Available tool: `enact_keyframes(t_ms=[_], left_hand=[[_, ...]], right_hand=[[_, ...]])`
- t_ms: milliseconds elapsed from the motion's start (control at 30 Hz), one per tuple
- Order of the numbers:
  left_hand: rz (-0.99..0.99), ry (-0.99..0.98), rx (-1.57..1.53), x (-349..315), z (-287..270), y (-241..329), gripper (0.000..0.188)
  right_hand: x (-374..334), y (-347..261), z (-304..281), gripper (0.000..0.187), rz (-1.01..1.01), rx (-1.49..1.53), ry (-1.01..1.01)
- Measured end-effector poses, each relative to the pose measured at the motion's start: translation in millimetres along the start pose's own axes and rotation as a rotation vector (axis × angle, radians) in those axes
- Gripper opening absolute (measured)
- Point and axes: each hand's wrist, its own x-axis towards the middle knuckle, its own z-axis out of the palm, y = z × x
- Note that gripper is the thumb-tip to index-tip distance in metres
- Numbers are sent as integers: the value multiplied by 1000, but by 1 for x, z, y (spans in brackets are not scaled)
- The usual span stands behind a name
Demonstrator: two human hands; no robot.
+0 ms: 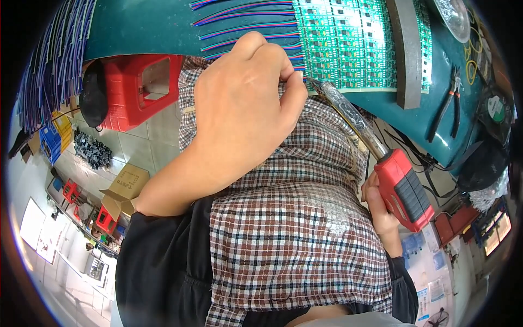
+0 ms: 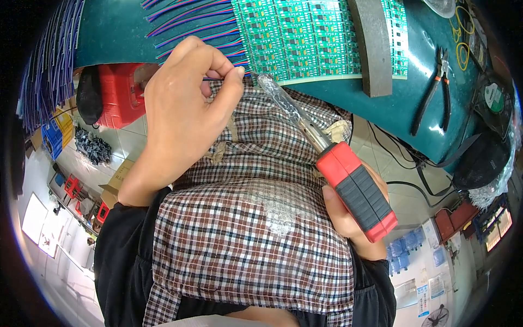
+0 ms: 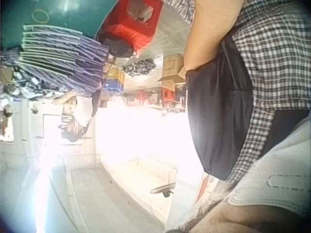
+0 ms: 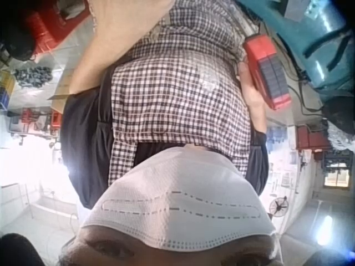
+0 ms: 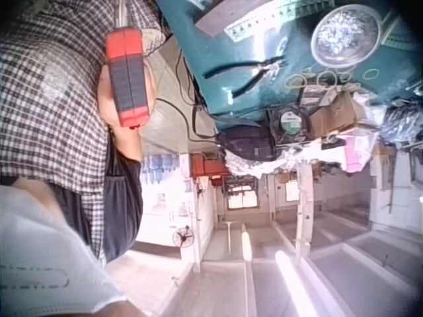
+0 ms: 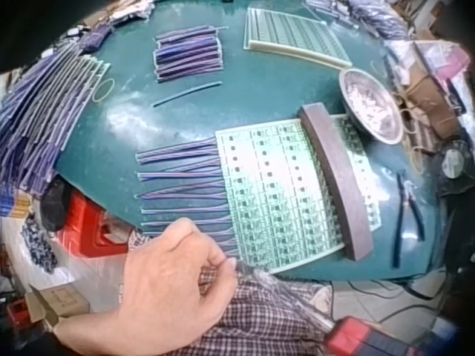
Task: The person positions a circuit board on the workbench and solders wire cables onto it one by one using a soldering gun.
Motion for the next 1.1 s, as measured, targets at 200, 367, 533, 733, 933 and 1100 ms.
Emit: enact_keyframes(t_ms=[200,367,533,733,933,1100], left_hand=[[-7,-9,6,0,0,0,15],[4,3,15,-1,0,1,16],[29,15,31,-2,1,-2,16],[32,20,20,-1,2,0,16],[24,22,19,-2,2,0,16],[13,5,21,-2,0,1,16]], right_hand=[[-7,6,-6,32,35,-16,-13],[-7,5,-3,33,-72,-75,16],[-5,6,-4,35,-88,-117,-7],[-2,4,0,36,-48,-34,-9],[-4,2,-6,29,-51,-88,-12],[-6,9,-5,13,-127,26,-101]])
